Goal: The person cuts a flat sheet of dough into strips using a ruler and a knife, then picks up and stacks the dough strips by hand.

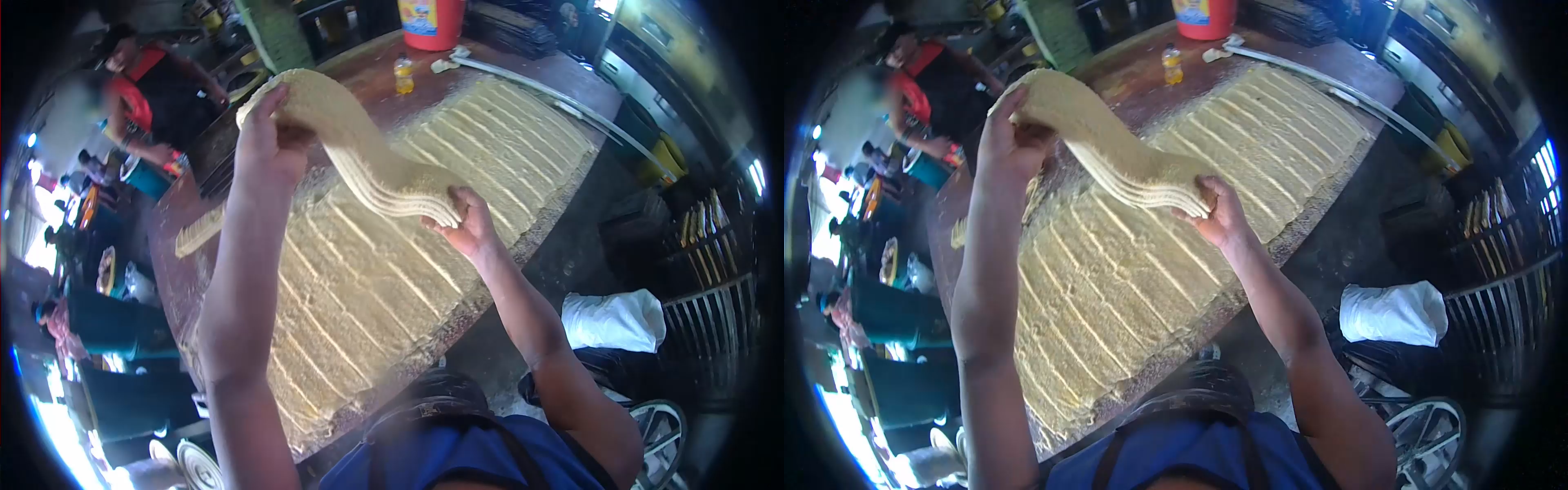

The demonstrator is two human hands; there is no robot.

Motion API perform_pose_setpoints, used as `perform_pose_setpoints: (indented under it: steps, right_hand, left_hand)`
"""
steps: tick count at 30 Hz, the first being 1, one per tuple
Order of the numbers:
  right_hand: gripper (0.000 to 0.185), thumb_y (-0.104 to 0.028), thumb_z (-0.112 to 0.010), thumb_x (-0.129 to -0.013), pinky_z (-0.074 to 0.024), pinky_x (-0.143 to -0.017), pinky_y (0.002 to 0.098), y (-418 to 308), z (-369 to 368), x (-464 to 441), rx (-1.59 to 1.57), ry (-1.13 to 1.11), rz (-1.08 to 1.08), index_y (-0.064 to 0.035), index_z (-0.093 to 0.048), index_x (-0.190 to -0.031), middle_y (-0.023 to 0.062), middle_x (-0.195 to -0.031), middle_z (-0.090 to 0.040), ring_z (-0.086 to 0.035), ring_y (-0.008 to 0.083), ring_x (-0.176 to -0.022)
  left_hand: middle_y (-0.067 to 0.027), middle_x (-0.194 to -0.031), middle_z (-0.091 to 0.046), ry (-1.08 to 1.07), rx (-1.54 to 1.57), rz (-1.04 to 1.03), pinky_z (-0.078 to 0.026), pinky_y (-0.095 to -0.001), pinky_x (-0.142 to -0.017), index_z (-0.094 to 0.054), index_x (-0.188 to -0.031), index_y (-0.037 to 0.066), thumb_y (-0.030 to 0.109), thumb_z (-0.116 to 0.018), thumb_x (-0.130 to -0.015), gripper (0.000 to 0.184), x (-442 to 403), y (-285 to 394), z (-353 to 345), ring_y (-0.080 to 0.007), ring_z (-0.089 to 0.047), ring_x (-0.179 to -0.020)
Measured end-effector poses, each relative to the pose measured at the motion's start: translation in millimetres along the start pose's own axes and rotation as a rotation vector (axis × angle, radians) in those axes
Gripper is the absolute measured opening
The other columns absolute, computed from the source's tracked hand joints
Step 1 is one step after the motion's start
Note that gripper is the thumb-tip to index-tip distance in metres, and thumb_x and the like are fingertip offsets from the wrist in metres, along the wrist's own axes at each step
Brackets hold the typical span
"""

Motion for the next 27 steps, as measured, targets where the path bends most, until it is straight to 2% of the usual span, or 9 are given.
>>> perform_pose_setpoints:
  steps: [1, 2, 6, 15, 16, 18, 22, 24, 27]
  right_hand:
    - [0.041, -0.028, -0.059, -0.093, -0.0545, -0.082, 0.0529, -14.8, 1.0, -3.2, -0.043, -0.073, 0.026, -0.0030, -0.055, -0.125, 0.0174, -0.117, -0.065, -0.065, 0.0324, -0.104]
    - [0.050, -0.033, -0.065, -0.086, -0.0420, -0.105, 0.0612, -30.4, 12.8, -8.3, 0.012, -0.030, 0.092, -0.0030, -0.057, -0.125, 0.0178, -0.121, -0.064, -0.059, 0.0350, -0.117]
    - [0.059, -0.034, -0.068, -0.081, -0.0266, -0.114, 0.0667, -74.5, 40.7, -12.9, -0.107, 0.170, 0.258, -0.0038, -0.056, -0.130, 0.0174, -0.127, -0.062, -0.055, 0.0364, -0.124]
    - [0.049, -0.030, -0.060, -0.091, -0.0437, -0.107, 0.0556, -237.0, 146.0, -66.6, -0.084, -0.006, 0.249, 0.0004, -0.054, -0.129, 0.0185, -0.119, -0.065, -0.061, 0.0359, -0.117]
    - [0.048, -0.028, -0.058, -0.092, -0.0443, -0.107, 0.0558, -261.3, 158.1, -51.2, -0.012, 0.266, 0.300, 0.0018, -0.053, -0.129, 0.0193, -0.119, -0.064, -0.062, 0.0362, -0.116]
    - [0.042, -0.028, -0.058, -0.091, -0.0521, -0.072, 0.0412, -317.0, 175.3, -64.7, 0.081, -0.040, 0.210, -0.0017, -0.056, -0.124, 0.0147, -0.110, -0.065, -0.065, 0.0270, -0.098]
    - [0.041, -0.030, -0.058, -0.092, -0.0541, -0.076, 0.0415, -392.1, 209.9, -72.4, 0.181, 0.200, 0.149, -0.0022, -0.056, -0.123, 0.0144, -0.112, -0.064, -0.064, 0.0281, -0.096]
    - [0.049, -0.026, -0.063, -0.089, -0.0485, -0.099, 0.0502, -408.6, 235.6, -87.4, 0.364, 0.252, 0.107, 0.0001, -0.052, -0.129, 0.0193, -0.126, -0.059, -0.062, 0.0345, -0.112]
    - [0.042, -0.023, -0.067, -0.087, -0.0506, -0.091, 0.0456, -385.7, 278.9, -119.7, 0.483, 0.325, -0.034, -0.0032, -0.058, -0.123, 0.0127, -0.116, -0.063, -0.064, 0.0284, -0.103]
  left_hand:
    - [-0.0167, -0.115, -0.062, 0.021, 0.029, 0.019, -0.054, -0.0502, -0.093, -0.056, -0.120, 0.001, 0.015, -0.070, -0.089, 0.037, -10.0, -12.3, -15.2, -0.0324, -0.063, -0.105]
    - [-0.0173, -0.117, -0.061, 0.011, 0.063, 0.004, -0.054, -0.0532, -0.094, -0.053, -0.121, 0.003, 0.016, -0.070, -0.088, 0.040, -28.1, -25.6, -29.2, -0.0350, -0.062, -0.108]
    - [-0.0142, -0.120, -0.062, 0.078, 0.099, 0.055, -0.053, -0.0530, -0.094, -0.055, -0.122, 0.005, 0.016, -0.069, -0.088, 0.039, -38.1, -83.9, -90.9, -0.0320, -0.060, -0.113]
    - [-0.0140, -0.116, -0.062, -0.019, 0.191, 0.196, -0.053, -0.0468, -0.096, -0.056, -0.121, 0.006, 0.017, -0.072, -0.088, 0.038, -107.4, -242.7, -223.5, -0.0306, -0.061, -0.109]
    - [-0.0143, -0.116, -0.062, 0.017, 0.200, 0.171, -0.053, -0.0469, -0.097, -0.055, -0.123, 0.006, 0.017, -0.072, -0.089, 0.040, -104.4, -251.4, -232.3, -0.0307, -0.061, -0.110]
    - [-0.0145, -0.115, -0.061, 0.083, 0.206, 0.159, -0.052, -0.0469, -0.097, -0.054, -0.125, 0.006, 0.017, -0.071, -0.089, 0.041, -111.0, -279.2, -228.3, -0.0308, -0.060, -0.110]
    - [-0.0134, -0.123, -0.058, 0.154, 0.316, 0.086, -0.051, -0.0429, -0.097, -0.050, -0.131, 0.008, 0.017, -0.068, -0.092, 0.044, -133.0, -331.4, -187.0, -0.0272, -0.057, -0.115]
    - [-0.0123, -0.126, -0.058, 0.279, 0.296, 0.061, -0.050, -0.0398, -0.095, -0.051, -0.131, 0.009, 0.019, -0.067, -0.094, 0.042, -134.6, -364.3, -139.8, -0.0231, -0.055, -0.119]
    - [-0.0130, -0.131, -0.054, 0.508, 0.162, 0.051, -0.049, -0.0434, -0.100, -0.041, -0.139, 0.009, 0.016, -0.069, -0.093, 0.054, -135.9, -411.9, -59.5, -0.0270, -0.052, -0.124]
Point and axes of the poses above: each hand's wrist, its own x-axis away from the middle knuckle, its own z-axis out of the back of the hand, y = z × x, the point moved 10 cm from there along -x, towards the middle knuckle
